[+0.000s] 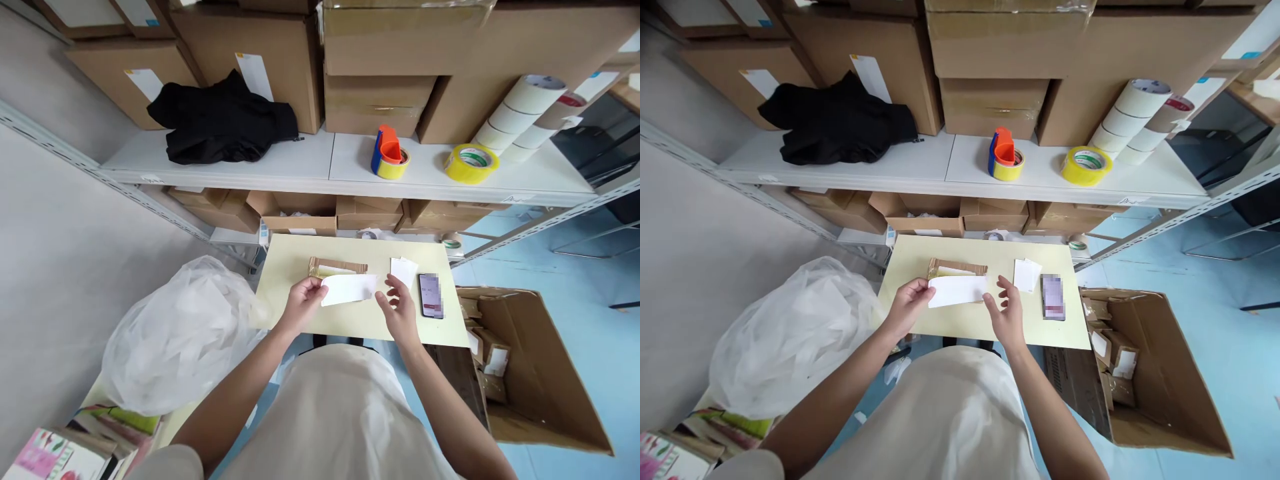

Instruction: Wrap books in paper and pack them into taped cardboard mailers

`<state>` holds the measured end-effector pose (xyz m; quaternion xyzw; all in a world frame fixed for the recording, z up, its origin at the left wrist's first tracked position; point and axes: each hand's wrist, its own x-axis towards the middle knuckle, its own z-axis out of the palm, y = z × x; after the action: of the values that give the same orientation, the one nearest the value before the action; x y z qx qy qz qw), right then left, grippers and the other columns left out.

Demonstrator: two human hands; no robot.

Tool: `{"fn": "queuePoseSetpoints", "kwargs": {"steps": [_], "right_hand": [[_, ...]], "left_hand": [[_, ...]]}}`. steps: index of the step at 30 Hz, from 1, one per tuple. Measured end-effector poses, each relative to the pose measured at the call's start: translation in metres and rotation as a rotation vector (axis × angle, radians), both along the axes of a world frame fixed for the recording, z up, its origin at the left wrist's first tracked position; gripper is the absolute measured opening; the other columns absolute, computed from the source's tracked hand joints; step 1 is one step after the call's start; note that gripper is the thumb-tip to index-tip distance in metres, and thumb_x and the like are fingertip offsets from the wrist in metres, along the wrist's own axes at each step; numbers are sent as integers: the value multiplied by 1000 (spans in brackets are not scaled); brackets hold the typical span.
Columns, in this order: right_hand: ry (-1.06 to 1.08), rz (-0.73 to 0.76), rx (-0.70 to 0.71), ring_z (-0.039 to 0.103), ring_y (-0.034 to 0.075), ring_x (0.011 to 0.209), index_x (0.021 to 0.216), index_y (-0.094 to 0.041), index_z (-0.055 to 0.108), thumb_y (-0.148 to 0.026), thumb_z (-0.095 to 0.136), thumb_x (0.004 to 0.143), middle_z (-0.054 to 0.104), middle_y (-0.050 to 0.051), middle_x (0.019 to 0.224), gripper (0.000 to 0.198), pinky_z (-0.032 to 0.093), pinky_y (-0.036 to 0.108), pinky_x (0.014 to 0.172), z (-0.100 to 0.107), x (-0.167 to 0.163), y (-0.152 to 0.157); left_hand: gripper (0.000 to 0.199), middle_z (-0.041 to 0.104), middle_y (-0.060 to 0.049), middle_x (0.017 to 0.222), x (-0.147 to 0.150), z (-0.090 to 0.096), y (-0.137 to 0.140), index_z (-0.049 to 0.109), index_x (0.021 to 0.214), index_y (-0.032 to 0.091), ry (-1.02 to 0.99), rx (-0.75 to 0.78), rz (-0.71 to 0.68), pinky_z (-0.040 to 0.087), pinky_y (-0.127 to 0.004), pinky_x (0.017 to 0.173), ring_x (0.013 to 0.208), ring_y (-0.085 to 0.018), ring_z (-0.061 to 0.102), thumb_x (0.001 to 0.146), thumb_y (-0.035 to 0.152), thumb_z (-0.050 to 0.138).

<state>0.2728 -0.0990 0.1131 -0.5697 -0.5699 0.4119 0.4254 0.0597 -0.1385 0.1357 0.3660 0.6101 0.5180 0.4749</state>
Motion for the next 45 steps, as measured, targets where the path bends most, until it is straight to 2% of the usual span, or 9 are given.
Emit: {"fn": "queuePoseSetpoints", "kwargs": {"steps": [4,7,12,18,24,30,35,41,45], "right_hand": [[218,130,-221,53,14,66,86,-16,60,-50,62,76,61,3,76,35,41,27,58,-14,5,3],[254,126,-301,47,11,57,71,-17,57,-51,65,74,54,-1,62,36,38,25,55,-24,5,-9],[189,83,-385,46,12,56,70,-16,60,-56,66,70,56,0,61,41,36,25,53,-48,-2,-26],[33,10,-367,48,13,55,71,-16,63,-57,63,70,62,2,63,41,38,26,55,-76,-23,0],[-175,-24,-294,57,16,60,73,-18,66,-48,58,74,68,4,68,31,42,27,61,-88,-39,37],[-395,-5,-284,62,18,69,77,-20,68,-41,55,77,71,4,76,24,45,28,65,-91,-47,51],[-527,18,-289,63,19,74,80,-21,68,-38,53,80,71,4,79,23,44,27,67,-89,-53,53],[-760,57,-285,63,20,77,84,-22,66,-35,50,83,71,5,83,20,41,29,67,-90,-62,50],[-829,67,-187,63,21,80,108,-19,57,-32,50,85,69,7,86,28,41,33,76,-92,-55,47]], "left_hand": [[29,57,2,65,6,-12,-12,58,72,17,-117,-98,1,40,-20,55,57,-8,49,68,43,69],[30,57,2,65,7,-31,-25,59,76,16,-128,-203,14,44,-22,58,57,-9,51,68,43,69],[24,60,0,67,-5,-62,-32,63,74,17,165,-292,48,47,-25,59,61,-12,54,70,40,64],[22,61,1,58,-30,-86,2,66,71,18,377,-222,-74,45,-23,58,57,-12,57,74,38,59],[22,71,-4,76,-45,-106,48,68,87,15,441,-227,-22,50,-26,68,69,-16,66,71,30,66],[31,72,-3,74,-49,-106,61,62,100,15,667,-261,-51,49,-29,78,75,-18,67,71,27,69],[29,73,-2,79,-46,-105,64,58,98,19,745,-335,-65,48,-29,78,82,-19,68,73,29,68],[45,72,-3,82,-44,-99,68,51,106,21,925,-449,-80,46,-31,69,88,-24,66,69,37,70],[63,69,-7,89,-56,-95,67,47,113,19,985,-512,-81,47,-32,65,87,-27,65,63,48,73]]}}
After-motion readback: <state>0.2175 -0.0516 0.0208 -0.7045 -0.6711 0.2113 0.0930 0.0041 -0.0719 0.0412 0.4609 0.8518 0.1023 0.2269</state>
